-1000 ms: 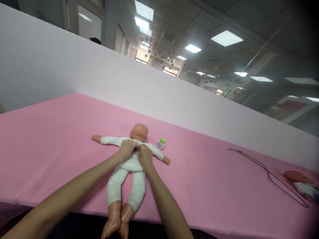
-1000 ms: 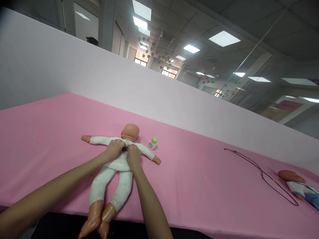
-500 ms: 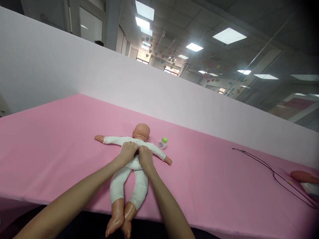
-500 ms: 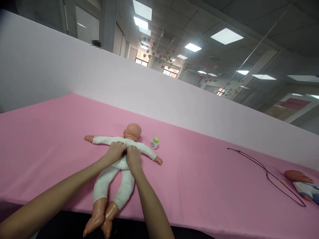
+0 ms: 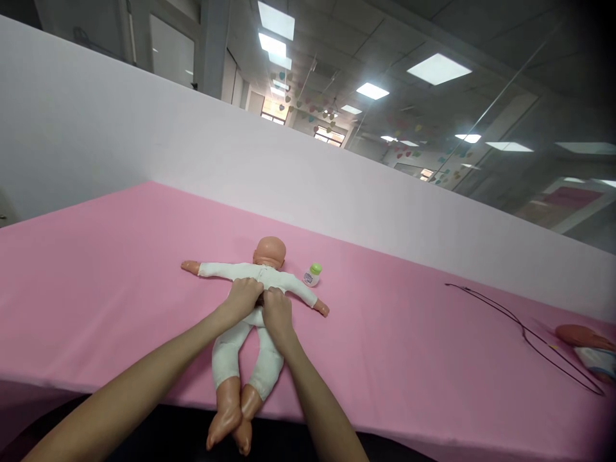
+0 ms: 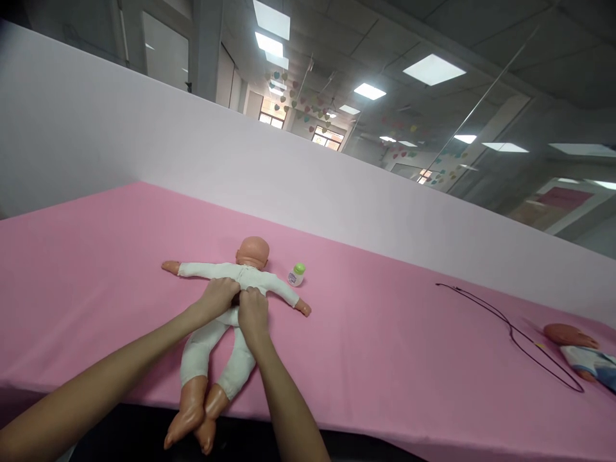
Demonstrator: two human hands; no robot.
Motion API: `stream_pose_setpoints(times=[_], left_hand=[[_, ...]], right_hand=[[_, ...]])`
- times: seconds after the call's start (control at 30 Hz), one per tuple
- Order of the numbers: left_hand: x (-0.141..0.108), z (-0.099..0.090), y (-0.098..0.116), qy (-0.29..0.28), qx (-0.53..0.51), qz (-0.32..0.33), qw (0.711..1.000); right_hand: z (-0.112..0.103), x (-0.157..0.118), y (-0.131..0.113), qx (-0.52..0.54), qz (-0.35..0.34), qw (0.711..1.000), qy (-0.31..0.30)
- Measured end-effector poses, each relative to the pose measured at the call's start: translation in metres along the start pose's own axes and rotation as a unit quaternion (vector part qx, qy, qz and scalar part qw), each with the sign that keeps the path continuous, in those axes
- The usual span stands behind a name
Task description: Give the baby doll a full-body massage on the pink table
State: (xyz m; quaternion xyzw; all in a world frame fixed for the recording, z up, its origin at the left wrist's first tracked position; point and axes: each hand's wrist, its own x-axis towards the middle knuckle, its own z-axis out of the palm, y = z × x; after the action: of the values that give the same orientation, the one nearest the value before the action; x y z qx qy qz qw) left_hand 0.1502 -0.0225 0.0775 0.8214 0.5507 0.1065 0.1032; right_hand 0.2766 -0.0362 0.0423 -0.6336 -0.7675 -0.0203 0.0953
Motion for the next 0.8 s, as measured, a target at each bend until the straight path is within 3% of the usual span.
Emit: stream_pose_setpoints(times=[0.17, 0.37, 0.47, 0.63, 0.73, 0.8], left_hand=[[-0.001, 0.009, 0.0, 0.021, -0.007, 0.003, 1.0], [-0.04, 0.004, -0.012, 0.034, -0.02, 0.058, 0.998], [-0.052, 0.001, -0.005, 0.02, 0.008, 0.046, 0.999], [-0.047, 0.012, 0.008, -0.006, 0.01, 0.035, 0.999], [-0.038, 0.01, -0.002, 0.009, -0.023, 0.058, 0.998], [-0.026, 0.001, -0.015, 0.007, -0.068, 0.084, 0.994]], right_hand=[[-0.003, -0.001, 0.0, 0.019, 0.024, 0.999, -0.008], [-0.034, -0.044, 0.011, 0.153, -0.042, 0.987, 0.023], [-0.032, -0.055, 0.006, 0.12, -0.046, 0.992, 0.002], [-0.007, -0.05, -0.007, -0.002, -0.04, 0.999, 0.0], [-0.013, -0.044, 0.001, 0.042, -0.044, 0.998, -0.007], [-0.028, -0.036, 0.014, 0.131, -0.06, 0.988, -0.056]])
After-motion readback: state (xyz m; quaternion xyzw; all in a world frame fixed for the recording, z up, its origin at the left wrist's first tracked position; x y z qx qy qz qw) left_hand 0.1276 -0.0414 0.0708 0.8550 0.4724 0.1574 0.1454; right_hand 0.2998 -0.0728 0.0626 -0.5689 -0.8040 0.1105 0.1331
